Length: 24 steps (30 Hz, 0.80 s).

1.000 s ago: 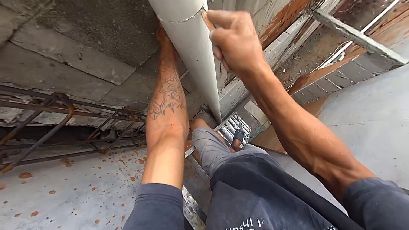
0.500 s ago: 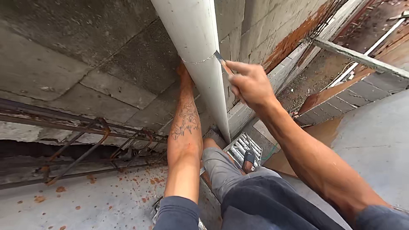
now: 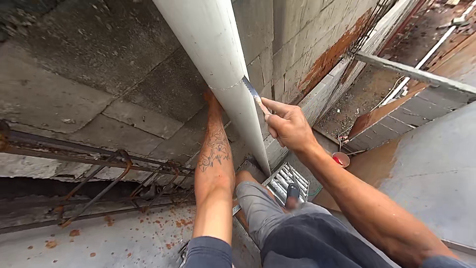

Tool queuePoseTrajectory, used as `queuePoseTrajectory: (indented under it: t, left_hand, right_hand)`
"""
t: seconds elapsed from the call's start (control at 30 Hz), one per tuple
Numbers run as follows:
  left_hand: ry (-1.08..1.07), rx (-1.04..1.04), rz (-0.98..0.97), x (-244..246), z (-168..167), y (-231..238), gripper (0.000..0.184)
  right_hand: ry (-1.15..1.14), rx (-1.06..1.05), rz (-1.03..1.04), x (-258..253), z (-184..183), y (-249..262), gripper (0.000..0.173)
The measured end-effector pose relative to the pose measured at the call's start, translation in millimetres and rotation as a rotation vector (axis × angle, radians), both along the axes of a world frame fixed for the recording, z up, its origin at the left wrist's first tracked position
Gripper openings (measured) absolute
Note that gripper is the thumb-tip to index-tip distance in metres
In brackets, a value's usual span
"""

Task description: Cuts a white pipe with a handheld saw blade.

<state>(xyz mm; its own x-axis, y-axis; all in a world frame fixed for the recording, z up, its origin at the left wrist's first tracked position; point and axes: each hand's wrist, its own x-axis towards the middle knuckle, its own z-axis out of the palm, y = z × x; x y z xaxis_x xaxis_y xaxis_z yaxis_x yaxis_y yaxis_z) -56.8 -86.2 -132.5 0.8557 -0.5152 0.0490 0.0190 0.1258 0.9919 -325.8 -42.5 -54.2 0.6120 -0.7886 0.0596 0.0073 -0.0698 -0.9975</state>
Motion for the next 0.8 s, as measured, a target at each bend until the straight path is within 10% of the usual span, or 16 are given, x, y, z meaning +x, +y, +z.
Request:
queuePoseTrajectory:
  t: [0.8]
  left_hand:
    - [-0.031,-0.052,-0.063,0,1,8,0.041]
  right_hand:
    - [0.094,-0.072,0.056,9,11,-6,0.049]
